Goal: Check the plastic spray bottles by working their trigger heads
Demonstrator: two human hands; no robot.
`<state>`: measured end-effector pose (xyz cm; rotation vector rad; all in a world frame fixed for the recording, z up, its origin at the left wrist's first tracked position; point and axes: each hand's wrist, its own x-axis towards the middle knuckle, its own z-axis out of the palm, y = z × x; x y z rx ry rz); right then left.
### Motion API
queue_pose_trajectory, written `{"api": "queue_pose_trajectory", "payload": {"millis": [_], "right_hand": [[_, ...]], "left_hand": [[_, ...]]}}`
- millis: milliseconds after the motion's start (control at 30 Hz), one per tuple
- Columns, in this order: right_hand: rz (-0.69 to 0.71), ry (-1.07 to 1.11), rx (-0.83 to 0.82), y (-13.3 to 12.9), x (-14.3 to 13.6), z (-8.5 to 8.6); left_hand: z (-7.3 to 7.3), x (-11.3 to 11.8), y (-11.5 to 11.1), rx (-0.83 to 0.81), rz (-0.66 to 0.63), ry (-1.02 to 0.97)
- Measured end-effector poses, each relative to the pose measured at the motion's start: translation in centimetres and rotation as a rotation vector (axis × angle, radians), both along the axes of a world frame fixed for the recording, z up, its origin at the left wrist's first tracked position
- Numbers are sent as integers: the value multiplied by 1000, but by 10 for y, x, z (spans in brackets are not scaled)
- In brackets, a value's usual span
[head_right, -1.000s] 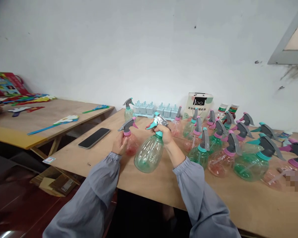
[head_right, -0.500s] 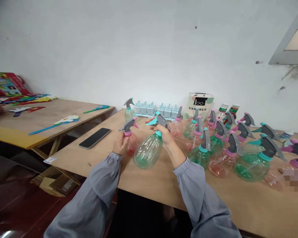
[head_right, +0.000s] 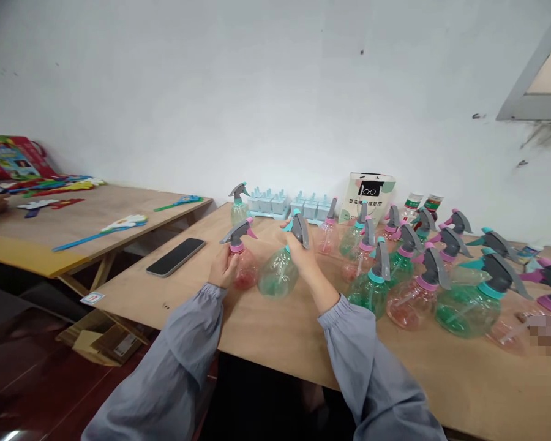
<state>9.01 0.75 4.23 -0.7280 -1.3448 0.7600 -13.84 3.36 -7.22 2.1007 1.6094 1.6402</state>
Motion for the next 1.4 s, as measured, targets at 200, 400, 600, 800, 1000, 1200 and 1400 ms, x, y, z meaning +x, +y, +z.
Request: {"api": "queue_pose_trajectory", "payload": {"millis": [200, 400, 600, 800, 1000, 1200, 1400], "right_hand": [[-14, -152, 22, 9, 11, -10], [-344, -168, 69, 33, 41, -35], [-578, -230, 29, 51, 66, -47], [-592, -151, 121, 71, 67, -50], [-689, -132, 309, 71, 68, -56], [-722, -253, 556, 18, 54, -57], [-241, -393, 300, -8, -8, -63]], "left_hand": [[0, 0, -1, -10, 5, -1], [3, 3, -3, 7, 13, 22], [5, 4, -4, -8, 9, 6], [5, 5, -4, 0, 16, -7], [5, 6, -3, -31, -42, -57], [0, 6, 0, -50, -94, -94], [-10, 33, -3, -78, -366, -180]]}}
